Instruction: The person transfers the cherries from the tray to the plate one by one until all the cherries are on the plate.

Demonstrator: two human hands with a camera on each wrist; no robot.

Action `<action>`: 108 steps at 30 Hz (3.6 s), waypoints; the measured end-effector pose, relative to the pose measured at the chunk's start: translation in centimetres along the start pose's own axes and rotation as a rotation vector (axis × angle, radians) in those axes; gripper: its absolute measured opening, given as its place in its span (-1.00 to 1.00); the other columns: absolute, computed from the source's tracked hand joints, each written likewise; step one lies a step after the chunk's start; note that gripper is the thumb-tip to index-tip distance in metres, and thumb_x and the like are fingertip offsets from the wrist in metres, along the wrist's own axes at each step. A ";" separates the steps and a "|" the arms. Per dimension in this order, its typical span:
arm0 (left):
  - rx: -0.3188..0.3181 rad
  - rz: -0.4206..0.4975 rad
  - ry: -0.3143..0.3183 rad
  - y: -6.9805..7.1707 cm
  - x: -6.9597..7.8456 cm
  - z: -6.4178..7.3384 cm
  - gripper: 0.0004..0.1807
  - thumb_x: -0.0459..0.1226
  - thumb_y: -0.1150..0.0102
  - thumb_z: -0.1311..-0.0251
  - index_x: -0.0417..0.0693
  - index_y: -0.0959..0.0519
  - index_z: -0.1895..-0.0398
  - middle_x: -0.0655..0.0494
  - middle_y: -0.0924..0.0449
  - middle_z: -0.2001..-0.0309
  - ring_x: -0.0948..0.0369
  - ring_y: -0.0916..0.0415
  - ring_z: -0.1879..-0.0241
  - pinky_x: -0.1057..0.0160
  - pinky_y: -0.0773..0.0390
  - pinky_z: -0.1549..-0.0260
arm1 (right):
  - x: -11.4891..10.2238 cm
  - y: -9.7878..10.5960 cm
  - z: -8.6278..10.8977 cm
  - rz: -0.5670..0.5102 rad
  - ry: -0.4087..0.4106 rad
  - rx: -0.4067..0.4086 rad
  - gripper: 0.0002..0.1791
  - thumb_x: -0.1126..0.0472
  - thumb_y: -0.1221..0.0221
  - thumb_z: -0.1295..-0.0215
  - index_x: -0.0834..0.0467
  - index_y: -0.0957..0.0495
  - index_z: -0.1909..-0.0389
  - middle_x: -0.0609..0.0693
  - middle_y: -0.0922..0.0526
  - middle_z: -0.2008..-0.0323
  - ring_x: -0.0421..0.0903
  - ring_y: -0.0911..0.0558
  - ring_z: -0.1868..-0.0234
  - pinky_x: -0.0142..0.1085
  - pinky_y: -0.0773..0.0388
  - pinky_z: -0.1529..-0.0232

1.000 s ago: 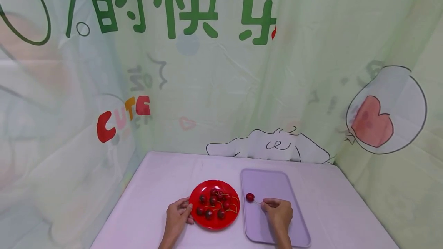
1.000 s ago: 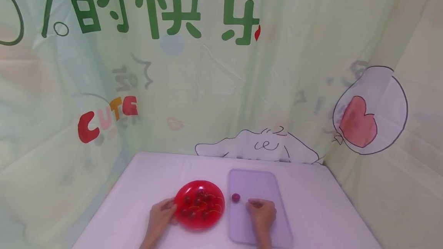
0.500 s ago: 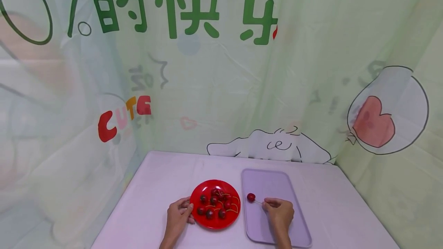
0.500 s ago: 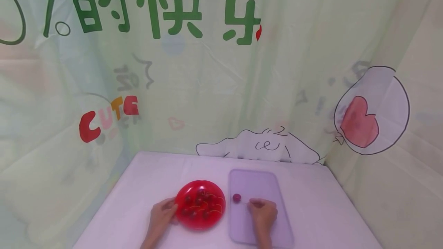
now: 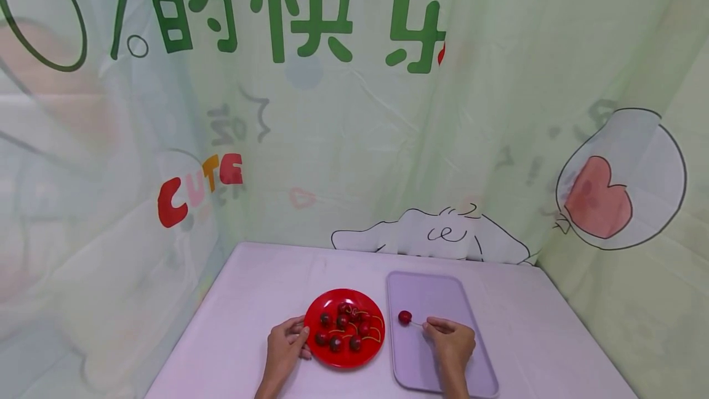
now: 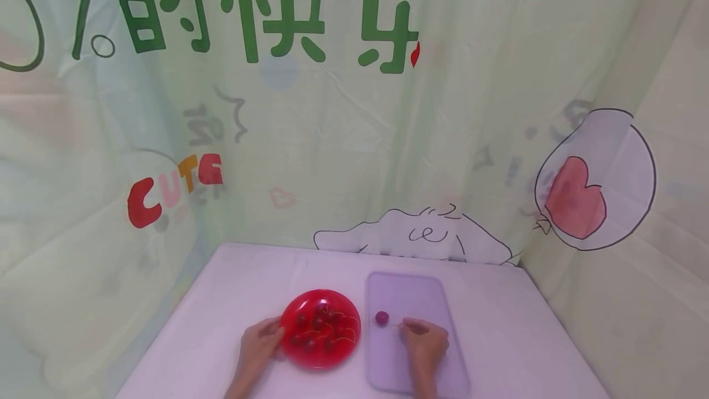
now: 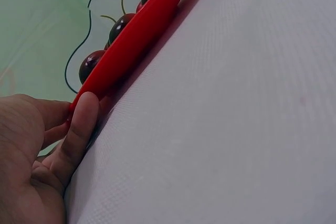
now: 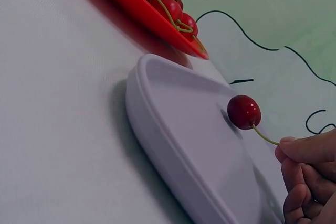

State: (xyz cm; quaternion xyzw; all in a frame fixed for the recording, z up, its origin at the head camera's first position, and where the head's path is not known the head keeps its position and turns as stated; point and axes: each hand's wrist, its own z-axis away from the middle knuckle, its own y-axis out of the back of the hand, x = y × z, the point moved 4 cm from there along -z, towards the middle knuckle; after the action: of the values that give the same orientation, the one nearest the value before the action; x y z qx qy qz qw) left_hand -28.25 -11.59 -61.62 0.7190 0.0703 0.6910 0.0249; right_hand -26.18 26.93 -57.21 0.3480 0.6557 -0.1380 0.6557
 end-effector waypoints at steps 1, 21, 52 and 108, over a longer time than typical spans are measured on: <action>0.000 -0.003 0.000 0.0 0.0 0.0 -0.55 -0.42 -0.28 -0.51 -0.42 -0.56 -0.38 -0.17 -0.73 0.08 0.15 -0.74 0.54 0.27 -0.83 0.48 | 0.0 0.0 0.0 -0.012 -0.006 -0.002 -0.81 0.43 -0.58 -0.08 0.38 -0.85 0.26 0.12 -0.87 0.45 -0.53 -0.63 0.54 -0.80 -0.39 0.38; 0.012 -0.007 0.022 -0.2 -0.2 -0.1 -0.54 -0.39 -0.30 -0.51 -0.38 -0.57 -0.40 -0.18 -0.74 0.06 0.16 -0.73 0.56 0.27 -0.82 0.49 | 0.2 0.1 0.2 -0.055 -0.030 0.003 -0.81 0.47 -0.54 -0.09 0.40 -0.84 0.24 0.08 -0.87 0.47 -0.56 -0.64 0.54 -0.77 -0.47 0.41; 0.015 0.003 0.012 -0.1 -0.5 -0.3 -0.55 -0.40 -0.30 -0.50 -0.39 -0.58 -0.38 -0.17 -0.73 0.07 0.18 -0.72 0.58 0.26 -0.82 0.50 | -0.7 -0.6 0.4 -0.125 -0.017 -0.044 -0.79 0.52 -0.51 -0.12 0.48 -0.81 0.20 0.07 -0.86 0.50 -0.47 -0.67 0.57 -0.62 -0.60 0.49; -0.002 0.039 -0.014 0.2 -0.8 -0.5 -0.55 -0.42 -0.34 -0.47 -0.43 -0.59 -0.35 -0.16 -0.74 0.09 0.16 -0.73 0.58 0.21 -0.83 0.51 | -6.7 -7.5 2.1 -0.195 0.015 -0.280 -0.82 0.41 -0.51 -0.26 0.41 -0.83 0.16 0.20 -0.88 0.34 -0.29 -0.78 0.41 -0.60 -0.63 0.28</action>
State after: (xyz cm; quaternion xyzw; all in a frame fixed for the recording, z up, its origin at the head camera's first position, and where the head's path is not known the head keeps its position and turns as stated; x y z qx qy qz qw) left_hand -28.76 -11.95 -62.35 0.7248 0.0555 0.6865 0.0128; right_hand -30.02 18.37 -53.07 0.1888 0.7041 -0.1057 0.6764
